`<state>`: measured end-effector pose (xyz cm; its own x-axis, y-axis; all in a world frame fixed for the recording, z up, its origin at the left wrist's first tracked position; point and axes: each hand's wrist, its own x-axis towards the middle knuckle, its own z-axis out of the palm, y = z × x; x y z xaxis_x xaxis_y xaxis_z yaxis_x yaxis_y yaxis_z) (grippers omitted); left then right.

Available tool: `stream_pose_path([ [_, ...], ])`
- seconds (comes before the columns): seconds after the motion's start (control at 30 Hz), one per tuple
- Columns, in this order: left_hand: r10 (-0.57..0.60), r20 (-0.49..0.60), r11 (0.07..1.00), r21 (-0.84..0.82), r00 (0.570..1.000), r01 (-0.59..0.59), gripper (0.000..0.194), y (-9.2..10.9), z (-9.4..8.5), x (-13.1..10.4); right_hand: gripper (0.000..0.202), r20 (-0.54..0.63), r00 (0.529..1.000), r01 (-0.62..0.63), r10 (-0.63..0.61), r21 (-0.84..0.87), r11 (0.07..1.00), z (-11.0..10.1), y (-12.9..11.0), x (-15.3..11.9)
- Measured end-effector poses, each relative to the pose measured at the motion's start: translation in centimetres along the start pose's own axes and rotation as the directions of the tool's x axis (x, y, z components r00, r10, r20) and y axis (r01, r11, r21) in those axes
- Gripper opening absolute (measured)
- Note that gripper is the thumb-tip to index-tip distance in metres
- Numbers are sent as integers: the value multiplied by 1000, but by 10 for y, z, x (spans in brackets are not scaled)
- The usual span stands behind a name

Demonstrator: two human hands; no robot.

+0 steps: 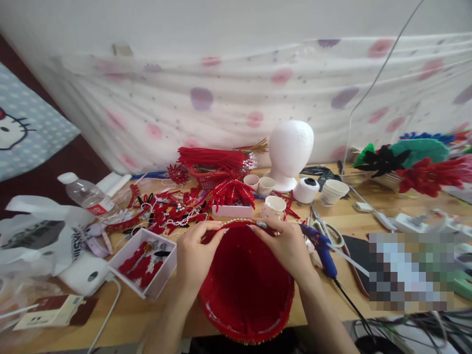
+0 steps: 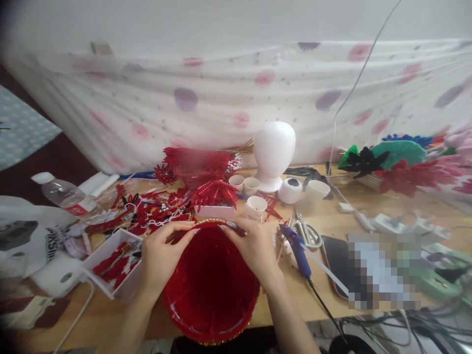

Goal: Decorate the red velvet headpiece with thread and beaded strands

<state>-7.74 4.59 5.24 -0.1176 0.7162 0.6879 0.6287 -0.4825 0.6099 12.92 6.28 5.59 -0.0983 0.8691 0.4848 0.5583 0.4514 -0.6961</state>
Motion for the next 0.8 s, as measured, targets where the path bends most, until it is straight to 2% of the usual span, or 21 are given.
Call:
stream_pose_path([
  [0.13,38,-20,999,-6,999,-38,8,2,1,-1,17,7,1000,26,-26,20,999,-3,-4,0],
  [0.27,99,-66,995,-8,993,-100,10,-1,3,5,27,55,993,103,-107,58,993,-9,-7,4],
  [0.33,131,-100,991,1,986,-132,9,-5,4,11,33,24,988,153,-155,57,987,-9,-8,9],
  [0.43,186,-168,982,45,968,-181,8,-12,-2,22,39,-101,963,255,-251,28,967,4,-11,21],
  [0.53,256,-252,965,126,933,-230,8,-19,-15,22,42,-226,891,400,-393,-16,916,28,-12,35],
  [0.6,271,-305,959,164,913,-230,11,-24,-26,11,43,-284,824,496,-490,-57,867,47,-9,41],
  [0.63,249,-319,966,156,915,-209,12,-27,-32,3,43,-301,787,542,-538,-80,837,56,-7,42],
  [0.7,132,-302,991,73,944,-115,11,-30,-44,-18,41,-305,715,625,-630,-125,770,70,-3,41],
  [0.8,-56,-140,996,-82,989,45,8,-35,-61,-49,35,-246,626,720,-740,-183,670,81,-1,35],
])
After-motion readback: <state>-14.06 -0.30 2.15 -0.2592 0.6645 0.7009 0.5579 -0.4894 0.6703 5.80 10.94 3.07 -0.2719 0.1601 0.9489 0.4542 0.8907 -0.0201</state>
